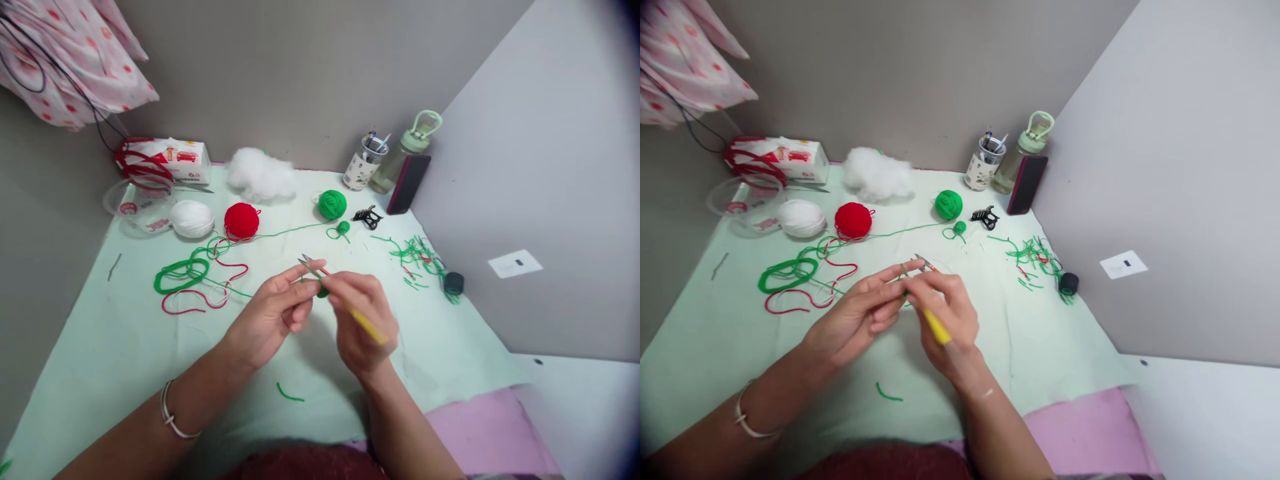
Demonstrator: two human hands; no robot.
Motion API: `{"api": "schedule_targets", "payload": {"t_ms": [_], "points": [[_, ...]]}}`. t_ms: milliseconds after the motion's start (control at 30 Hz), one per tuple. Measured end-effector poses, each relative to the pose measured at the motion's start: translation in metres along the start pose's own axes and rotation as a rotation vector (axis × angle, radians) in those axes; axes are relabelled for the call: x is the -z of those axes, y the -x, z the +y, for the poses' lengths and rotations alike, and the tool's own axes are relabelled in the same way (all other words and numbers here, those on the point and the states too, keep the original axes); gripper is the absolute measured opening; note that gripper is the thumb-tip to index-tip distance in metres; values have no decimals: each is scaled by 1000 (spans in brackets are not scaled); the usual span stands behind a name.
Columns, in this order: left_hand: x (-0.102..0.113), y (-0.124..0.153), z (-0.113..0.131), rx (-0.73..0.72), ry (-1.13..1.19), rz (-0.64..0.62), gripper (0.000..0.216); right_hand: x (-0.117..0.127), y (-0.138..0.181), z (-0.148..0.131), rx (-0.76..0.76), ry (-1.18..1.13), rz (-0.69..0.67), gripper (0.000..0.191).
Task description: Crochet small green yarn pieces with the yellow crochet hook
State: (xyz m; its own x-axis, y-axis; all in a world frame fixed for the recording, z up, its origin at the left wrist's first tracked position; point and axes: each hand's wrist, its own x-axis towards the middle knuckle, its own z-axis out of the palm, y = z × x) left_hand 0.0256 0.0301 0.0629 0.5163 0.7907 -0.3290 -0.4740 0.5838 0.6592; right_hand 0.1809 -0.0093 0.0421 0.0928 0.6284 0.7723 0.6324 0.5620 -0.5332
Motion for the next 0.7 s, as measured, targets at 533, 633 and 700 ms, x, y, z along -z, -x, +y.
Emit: {"api": "schedule_targets", "payload": {"t_ms": [533, 633, 700], "points": [[-2, 2, 8, -133, -42, 67, 41, 4, -12, 3, -563, -633, 91, 17], [-4, 3, 8, -129, -74, 42, 38, 2, -13, 6, -572, -682, 41, 17], [-5, 4, 7, -127, -107, 31, 37, 1, -12, 6, -544, -649, -18, 16]]}}
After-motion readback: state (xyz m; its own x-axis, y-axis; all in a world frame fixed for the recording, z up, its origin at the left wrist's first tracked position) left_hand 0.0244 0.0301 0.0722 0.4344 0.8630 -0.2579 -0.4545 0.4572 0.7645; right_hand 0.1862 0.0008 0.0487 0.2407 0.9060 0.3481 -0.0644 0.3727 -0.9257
